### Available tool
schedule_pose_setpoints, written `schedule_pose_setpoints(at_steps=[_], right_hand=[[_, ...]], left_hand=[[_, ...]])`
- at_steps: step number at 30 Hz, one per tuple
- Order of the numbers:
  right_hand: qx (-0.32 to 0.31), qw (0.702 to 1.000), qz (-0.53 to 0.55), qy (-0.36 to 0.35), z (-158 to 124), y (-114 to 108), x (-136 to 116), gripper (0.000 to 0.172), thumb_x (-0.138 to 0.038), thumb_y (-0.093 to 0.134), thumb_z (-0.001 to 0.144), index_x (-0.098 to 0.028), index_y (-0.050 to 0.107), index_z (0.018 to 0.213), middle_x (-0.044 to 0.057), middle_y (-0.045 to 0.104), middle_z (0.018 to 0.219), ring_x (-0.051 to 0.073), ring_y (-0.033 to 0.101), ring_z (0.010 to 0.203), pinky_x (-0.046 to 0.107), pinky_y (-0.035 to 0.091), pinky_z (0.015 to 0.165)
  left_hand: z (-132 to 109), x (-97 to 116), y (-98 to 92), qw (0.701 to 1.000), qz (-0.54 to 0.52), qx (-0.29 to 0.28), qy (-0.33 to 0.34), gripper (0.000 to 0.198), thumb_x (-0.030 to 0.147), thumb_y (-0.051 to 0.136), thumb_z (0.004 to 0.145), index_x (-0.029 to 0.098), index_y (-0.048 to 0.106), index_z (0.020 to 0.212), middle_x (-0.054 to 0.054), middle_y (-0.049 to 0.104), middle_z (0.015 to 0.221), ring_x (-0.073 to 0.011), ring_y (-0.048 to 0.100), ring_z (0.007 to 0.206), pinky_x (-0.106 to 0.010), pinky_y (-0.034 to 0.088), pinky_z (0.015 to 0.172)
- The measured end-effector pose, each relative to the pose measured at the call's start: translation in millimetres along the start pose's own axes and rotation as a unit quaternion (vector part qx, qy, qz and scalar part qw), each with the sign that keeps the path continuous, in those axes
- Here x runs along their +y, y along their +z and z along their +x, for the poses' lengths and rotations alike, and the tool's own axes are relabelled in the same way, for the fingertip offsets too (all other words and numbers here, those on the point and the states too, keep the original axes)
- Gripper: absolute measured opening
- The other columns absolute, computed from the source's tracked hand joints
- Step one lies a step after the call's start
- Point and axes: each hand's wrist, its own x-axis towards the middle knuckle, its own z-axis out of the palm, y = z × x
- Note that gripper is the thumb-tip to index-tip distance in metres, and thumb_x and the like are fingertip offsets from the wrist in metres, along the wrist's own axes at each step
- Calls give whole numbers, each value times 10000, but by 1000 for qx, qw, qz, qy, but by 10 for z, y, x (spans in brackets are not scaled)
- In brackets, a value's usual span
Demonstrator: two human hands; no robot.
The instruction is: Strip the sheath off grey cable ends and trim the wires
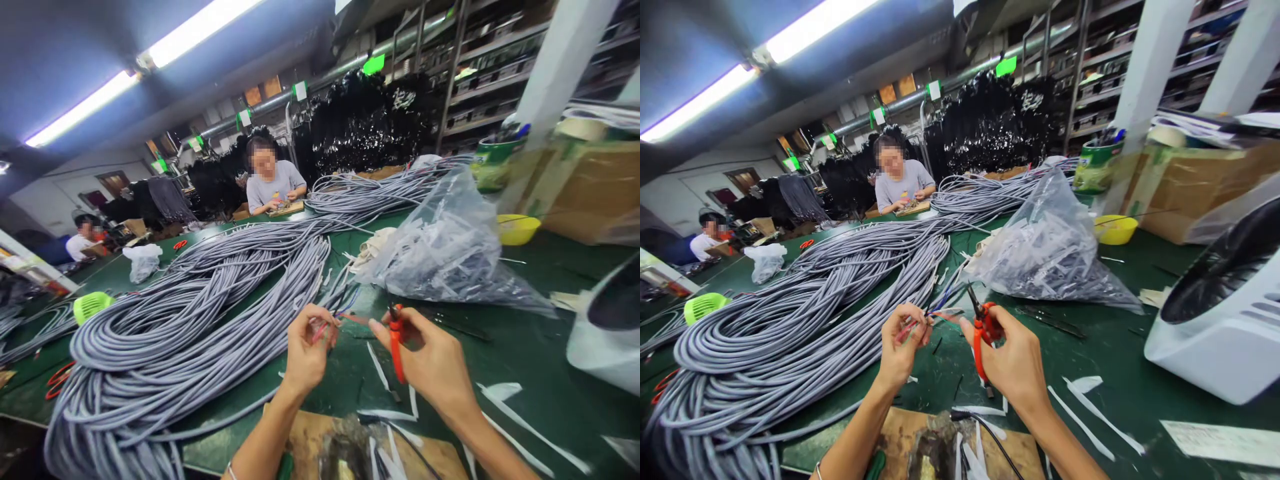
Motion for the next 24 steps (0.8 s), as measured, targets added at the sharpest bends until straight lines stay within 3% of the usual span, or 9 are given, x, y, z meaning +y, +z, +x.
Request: schedule_pose_setpoints(at_steps=[3,6,11,15,24], right_hand=[[22,979,-126,-158,-42,-34,-73,261,-443,609,693,-218,500,620,-27,488,550,110,442,488,223,380,475],[-5,959,-161,-234,-75,-1,-116,292,-442,551,759,-222,456,592,-16,485,552,111,449,474,220,375,454],[-45,941,-199,-272,-97,42,-50,241,-372,494,818,-216,494,634,-7,531,568,114,505,477,212,387,461],[-38,918,-251,-305,-102,7,-1,215,-314,444,830,-210,506,652,6,556,584,129,545,502,223,390,482],[-46,897,-287,-332,-120,-30,30,271,-260,408,830,-213,459,568,-22,514,484,90,483,393,205,335,425]], left_hand=[[-19,36,-52,982,134,14,130,149,184,520,799,164,521,652,11,484,621,-99,459,578,-218,377,551],[-45,48,-80,960,215,17,179,153,78,482,734,165,553,631,-4,508,652,-107,481,595,-209,369,531],[-80,35,-71,941,269,5,204,229,22,436,631,170,610,614,-21,562,713,-105,522,588,-193,383,497],[-81,56,-43,943,259,-3,209,240,14,417,598,162,603,566,-18,559,667,-90,514,543,-174,364,460],[-79,48,-60,950,244,-43,190,207,80,471,698,157,595,551,-31,563,678,-103,529,559,-203,383,495]])
